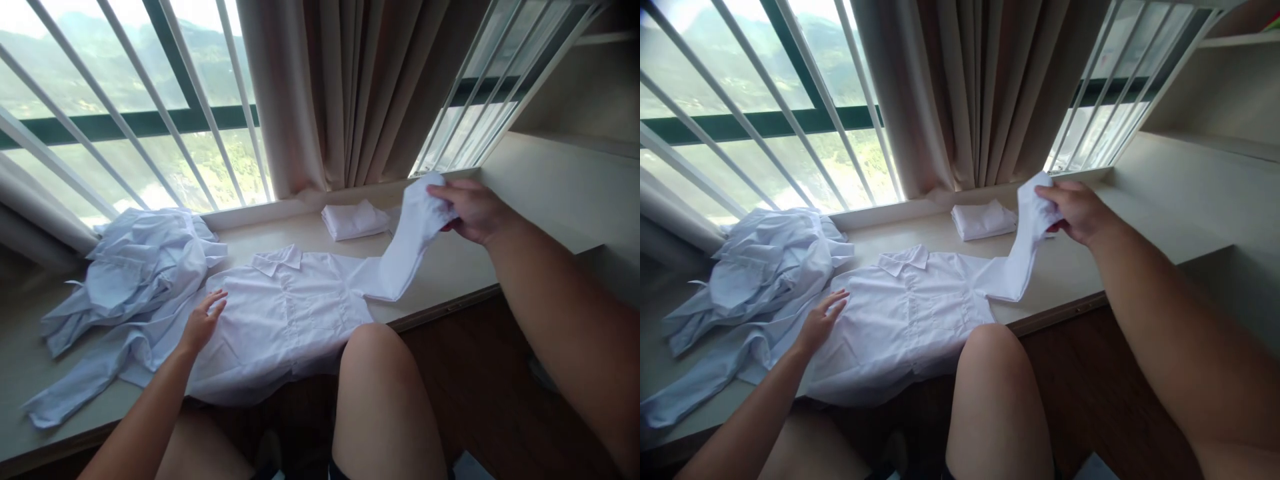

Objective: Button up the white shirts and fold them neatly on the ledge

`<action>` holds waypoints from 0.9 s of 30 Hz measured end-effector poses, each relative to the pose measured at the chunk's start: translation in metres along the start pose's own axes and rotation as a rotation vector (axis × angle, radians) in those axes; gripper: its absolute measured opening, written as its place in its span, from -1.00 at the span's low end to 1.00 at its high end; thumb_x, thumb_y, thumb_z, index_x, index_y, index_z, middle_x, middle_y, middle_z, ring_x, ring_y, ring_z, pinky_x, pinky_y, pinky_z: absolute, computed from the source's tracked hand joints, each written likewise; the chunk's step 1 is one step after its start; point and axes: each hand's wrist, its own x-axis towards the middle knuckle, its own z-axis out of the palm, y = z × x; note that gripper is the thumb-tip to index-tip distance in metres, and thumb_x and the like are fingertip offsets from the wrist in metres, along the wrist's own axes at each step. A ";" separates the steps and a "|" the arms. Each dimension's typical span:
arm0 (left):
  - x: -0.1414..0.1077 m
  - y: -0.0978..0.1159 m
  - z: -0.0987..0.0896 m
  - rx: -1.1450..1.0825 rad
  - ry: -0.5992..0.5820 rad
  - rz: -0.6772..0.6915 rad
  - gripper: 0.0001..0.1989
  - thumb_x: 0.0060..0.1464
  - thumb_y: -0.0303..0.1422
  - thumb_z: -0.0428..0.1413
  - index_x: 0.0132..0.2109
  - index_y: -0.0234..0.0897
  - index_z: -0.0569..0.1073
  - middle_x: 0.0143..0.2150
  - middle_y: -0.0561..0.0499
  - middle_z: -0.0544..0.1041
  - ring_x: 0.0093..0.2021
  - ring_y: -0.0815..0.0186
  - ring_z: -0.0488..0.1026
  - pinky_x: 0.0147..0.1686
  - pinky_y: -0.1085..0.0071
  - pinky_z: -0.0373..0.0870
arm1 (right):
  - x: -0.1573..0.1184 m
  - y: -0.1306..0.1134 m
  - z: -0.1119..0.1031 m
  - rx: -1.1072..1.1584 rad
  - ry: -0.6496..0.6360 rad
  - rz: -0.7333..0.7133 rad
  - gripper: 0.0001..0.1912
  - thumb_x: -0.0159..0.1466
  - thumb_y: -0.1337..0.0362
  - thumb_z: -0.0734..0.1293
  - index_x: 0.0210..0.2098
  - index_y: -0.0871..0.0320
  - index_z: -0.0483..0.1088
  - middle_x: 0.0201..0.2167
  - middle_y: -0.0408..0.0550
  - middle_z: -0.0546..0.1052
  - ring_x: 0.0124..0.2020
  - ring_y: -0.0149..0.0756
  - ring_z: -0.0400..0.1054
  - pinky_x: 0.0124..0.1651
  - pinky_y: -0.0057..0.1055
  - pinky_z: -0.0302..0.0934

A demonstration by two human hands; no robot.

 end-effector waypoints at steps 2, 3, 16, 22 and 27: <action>-0.008 0.007 -0.013 -0.068 0.021 -0.034 -0.40 0.19 0.09 0.05 0.12 -0.23 0.59 0.26 -0.15 0.54 0.36 0.01 0.37 0.40 0.10 0.19 | -0.011 -0.041 0.054 0.214 -0.191 0.059 -0.87 0.35 0.27 0.38 -0.31 0.18 0.41 -0.60 -0.23 0.38 -0.68 -0.47 0.25 -0.65 -0.52 0.12; -0.010 0.010 -0.019 -0.097 0.027 -0.050 -0.41 0.18 0.08 0.05 0.11 -0.24 0.60 0.22 -0.15 0.57 0.31 0.01 0.42 0.38 0.11 0.23 | -0.017 -0.056 0.082 0.248 -0.267 0.044 -0.85 0.33 0.25 0.40 -0.31 0.17 0.40 -0.62 -0.25 0.37 -0.70 -0.47 0.23 -0.68 -0.53 0.10; -0.011 -0.020 -0.033 -0.375 0.106 -0.389 -0.31 0.32 0.09 -0.17 0.17 -0.44 0.45 0.12 -0.38 0.57 0.01 0.11 0.60 -0.09 0.23 0.57 | -0.115 -0.038 0.392 -0.223 -0.807 -0.193 -0.43 0.39 -0.29 0.19 -0.26 0.10 0.42 -0.32 -0.07 0.62 -0.39 -0.29 0.51 -0.30 -0.40 0.27; -0.001 -0.033 -0.016 -0.071 0.151 -0.303 -0.46 0.21 -0.17 0.11 0.24 -0.37 0.44 0.18 -0.33 0.52 0.07 0.06 0.53 0.16 0.14 0.39 | -0.108 0.060 0.321 -0.710 -0.745 -0.178 -0.65 0.43 0.03 0.25 0.00 0.12 0.48 0.06 0.09 0.59 0.06 -0.07 0.47 0.05 -0.29 0.29; 0.014 -0.036 0.003 0.127 0.089 -0.286 -0.44 0.07 -0.19 0.22 0.17 -0.39 0.47 0.02 -0.32 0.58 0.10 -0.05 0.50 0.18 0.11 0.33 | -0.103 0.138 0.246 -0.909 -0.699 -0.053 -0.29 0.35 0.07 0.33 0.40 0.22 0.19 0.42 0.35 0.22 0.39 0.25 0.16 0.35 0.07 0.09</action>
